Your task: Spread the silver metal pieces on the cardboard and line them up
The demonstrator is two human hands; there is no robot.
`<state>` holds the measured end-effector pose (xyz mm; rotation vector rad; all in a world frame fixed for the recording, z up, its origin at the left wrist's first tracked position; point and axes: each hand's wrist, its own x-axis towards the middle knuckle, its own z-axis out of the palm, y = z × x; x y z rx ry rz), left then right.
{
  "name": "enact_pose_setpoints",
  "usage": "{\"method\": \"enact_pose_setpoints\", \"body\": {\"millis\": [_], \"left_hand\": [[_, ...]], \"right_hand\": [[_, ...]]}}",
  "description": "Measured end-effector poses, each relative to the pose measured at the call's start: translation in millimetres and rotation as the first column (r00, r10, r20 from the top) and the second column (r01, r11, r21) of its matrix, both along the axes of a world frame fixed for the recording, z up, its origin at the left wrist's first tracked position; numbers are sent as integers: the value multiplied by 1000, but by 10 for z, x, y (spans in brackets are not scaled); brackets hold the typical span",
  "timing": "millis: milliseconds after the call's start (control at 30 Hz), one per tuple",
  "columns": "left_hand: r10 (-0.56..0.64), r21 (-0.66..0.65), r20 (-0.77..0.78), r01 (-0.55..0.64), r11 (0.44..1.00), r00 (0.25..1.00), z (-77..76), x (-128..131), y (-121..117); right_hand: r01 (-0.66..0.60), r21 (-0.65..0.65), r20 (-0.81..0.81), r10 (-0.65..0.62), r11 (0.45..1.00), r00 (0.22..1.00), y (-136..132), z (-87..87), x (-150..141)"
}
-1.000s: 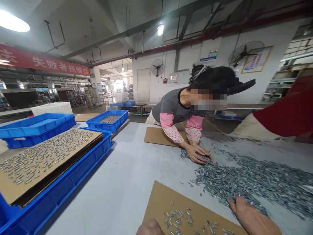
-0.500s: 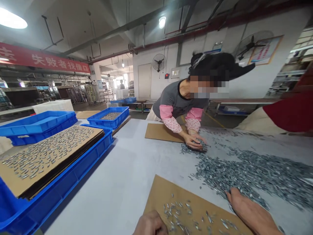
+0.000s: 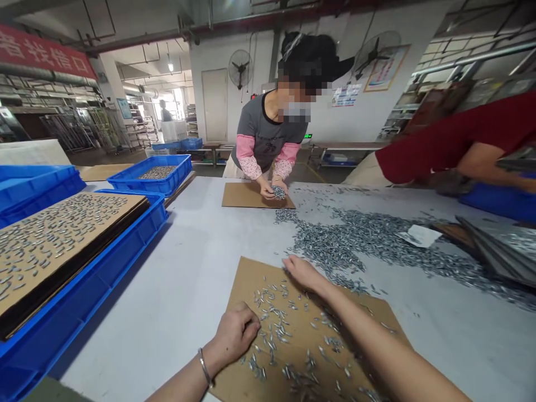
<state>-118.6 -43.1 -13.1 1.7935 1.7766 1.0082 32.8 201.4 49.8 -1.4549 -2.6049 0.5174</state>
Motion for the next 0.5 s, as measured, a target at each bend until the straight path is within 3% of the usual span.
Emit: {"method": "enact_pose_setpoints", "body": {"millis": [167, 333, 433, 500], "left_hand": [[22, 43, 96, -26, 999, 995, 69, -25, -14], [176, 43, 242, -192, 981, 954, 105, -96, 6], [291, -34, 368, -300, 953, 883, 101, -153, 28], [360, -117, 487, -349, 930, 796, 103, -191, 34]], "right_hand": [[-94, -92, 30, 97, 991, 995, -252, 7, -599], [-132, -108, 39, 136, 985, 990, -380, 6, -871], [-157, -108, 46, 162, 982, 986, -406, 0, -907], [-178, -99, 47, 183, 979, 982, -417, -9, -896]]}}
